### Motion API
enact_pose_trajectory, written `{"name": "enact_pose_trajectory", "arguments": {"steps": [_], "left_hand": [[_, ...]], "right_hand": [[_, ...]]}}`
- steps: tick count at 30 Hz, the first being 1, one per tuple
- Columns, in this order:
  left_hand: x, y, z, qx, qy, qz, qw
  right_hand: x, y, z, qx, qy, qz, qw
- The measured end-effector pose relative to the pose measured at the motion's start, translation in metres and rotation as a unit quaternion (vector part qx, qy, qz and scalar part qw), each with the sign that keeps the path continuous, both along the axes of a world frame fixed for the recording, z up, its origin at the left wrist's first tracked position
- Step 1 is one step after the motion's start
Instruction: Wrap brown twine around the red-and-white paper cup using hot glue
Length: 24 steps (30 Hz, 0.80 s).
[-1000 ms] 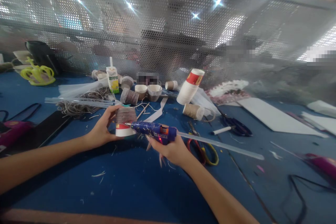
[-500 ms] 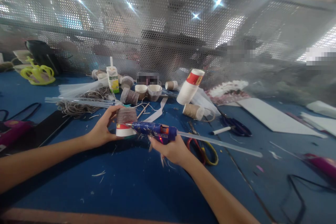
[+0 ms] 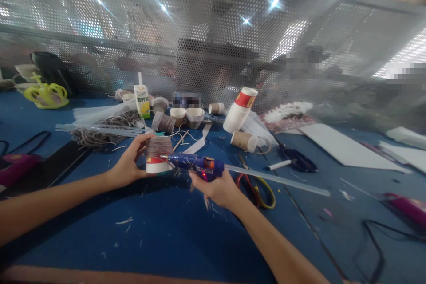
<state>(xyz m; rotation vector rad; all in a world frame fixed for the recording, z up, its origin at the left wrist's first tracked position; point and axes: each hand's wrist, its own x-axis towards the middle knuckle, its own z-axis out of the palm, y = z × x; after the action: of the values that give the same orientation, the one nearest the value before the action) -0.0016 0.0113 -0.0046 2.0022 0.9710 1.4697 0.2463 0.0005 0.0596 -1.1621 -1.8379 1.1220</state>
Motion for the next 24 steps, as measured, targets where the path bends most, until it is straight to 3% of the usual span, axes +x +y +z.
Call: {"name": "enact_pose_trajectory", "arguments": {"steps": [13, 24], "left_hand": [[-0.001, 0.0015, -0.0035, -0.014, -0.043, -0.007, 0.999], [0.0006, 0.0007, -0.0014, 0.026, -0.081, -0.026, 0.996]], "right_hand": [[0.0049, 0.0054, -0.0007, 0.025, -0.017, 0.003, 1.0], [0.0084, 0.0074, 0.0016, 0.048, -0.022, -0.001, 0.999]]}}
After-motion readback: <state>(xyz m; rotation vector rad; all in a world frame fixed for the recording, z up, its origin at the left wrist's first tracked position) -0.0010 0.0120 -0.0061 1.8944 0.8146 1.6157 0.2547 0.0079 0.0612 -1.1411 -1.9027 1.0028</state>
